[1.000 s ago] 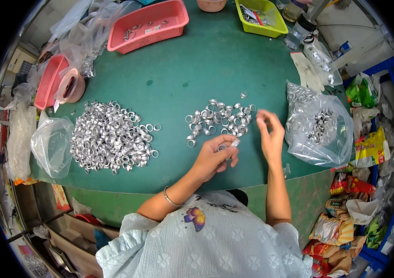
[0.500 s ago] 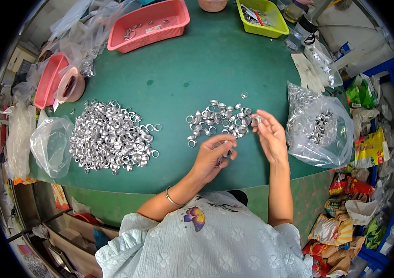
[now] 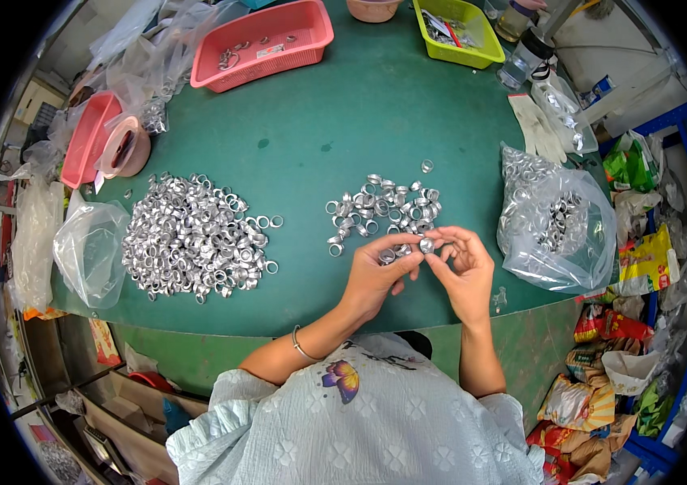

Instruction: The person sits at a green workbench and assembles small silver metal rings and cylindrical components by hand. They pick up parts from piles on the table, fit them together, and place the assembled units into a clear plastic bag.

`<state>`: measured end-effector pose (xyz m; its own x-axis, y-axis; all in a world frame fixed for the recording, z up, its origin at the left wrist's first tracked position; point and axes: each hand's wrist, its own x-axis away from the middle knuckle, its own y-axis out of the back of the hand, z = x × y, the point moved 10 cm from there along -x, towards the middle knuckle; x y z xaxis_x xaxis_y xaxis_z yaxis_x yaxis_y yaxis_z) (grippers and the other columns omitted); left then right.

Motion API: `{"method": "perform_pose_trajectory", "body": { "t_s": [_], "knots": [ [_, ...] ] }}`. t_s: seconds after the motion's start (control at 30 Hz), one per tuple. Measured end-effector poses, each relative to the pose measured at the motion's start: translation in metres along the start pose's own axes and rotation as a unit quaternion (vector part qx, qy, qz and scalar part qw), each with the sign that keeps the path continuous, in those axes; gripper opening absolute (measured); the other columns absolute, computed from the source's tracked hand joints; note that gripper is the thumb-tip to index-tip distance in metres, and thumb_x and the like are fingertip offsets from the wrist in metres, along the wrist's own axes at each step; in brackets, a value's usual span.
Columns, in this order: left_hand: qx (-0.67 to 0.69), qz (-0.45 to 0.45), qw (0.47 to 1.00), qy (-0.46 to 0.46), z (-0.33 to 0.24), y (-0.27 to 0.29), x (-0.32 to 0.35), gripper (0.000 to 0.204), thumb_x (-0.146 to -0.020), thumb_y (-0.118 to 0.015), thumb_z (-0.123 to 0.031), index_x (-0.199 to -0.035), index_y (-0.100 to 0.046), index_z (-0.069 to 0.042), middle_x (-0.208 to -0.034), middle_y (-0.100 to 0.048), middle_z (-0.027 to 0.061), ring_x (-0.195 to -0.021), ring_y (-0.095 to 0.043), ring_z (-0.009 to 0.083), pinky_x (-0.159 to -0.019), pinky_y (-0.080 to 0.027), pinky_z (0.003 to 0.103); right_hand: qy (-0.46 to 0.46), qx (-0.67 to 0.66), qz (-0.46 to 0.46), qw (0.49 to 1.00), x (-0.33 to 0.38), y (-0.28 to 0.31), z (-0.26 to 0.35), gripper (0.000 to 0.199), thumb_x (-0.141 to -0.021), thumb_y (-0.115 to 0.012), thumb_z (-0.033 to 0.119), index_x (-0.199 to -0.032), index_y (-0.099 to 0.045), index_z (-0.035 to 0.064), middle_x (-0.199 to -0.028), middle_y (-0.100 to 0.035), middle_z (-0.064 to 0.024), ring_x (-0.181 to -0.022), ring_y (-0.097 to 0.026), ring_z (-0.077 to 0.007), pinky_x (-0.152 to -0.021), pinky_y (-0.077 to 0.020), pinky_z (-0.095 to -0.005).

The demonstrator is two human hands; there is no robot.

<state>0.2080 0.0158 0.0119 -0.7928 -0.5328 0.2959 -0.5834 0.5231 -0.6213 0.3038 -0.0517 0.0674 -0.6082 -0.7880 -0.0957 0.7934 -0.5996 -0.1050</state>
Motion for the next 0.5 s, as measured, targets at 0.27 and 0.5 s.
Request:
{"method": "perform_pose_trajectory", "body": {
  "t_s": [0.27,0.5],
  "knots": [
    [0.094,0.061,0.992,0.061,0.012,-0.001,-0.007,0.023,-0.085,-0.06,-0.017,-0.103,-0.056,-0.002,-0.093,-0.06,0.0097,-0.07,-0.056,0.0091,-0.042,-0.036,0.017,0.053,0.052,-0.019,0.997,-0.006,0.003,0.015,0.033,-0.069,-0.066,-0.011,-0.1,-0.058,-0.003,-0.102,-0.058,-0.0093,-0.079,-0.053,-0.0091,-0.063,-0.0423,-0.0207],
    [0.194,0.154,0.966,0.077,0.012,-0.007,-0.004,0.026,-0.088,-0.053,-0.023,-0.105,-0.053,-0.004,-0.102,-0.058,0.0158,-0.076,-0.059,0.0157,-0.046,-0.045,0.019,0.062,0.405,-0.002,0.912,-0.055,0.025,-0.022,0.035,-0.073,-0.058,-0.007,-0.107,-0.057,0.0031,-0.115,-0.054,-0.0085,-0.088,-0.052,-0.0227,-0.074,-0.043,-0.0293]
  ]
}}
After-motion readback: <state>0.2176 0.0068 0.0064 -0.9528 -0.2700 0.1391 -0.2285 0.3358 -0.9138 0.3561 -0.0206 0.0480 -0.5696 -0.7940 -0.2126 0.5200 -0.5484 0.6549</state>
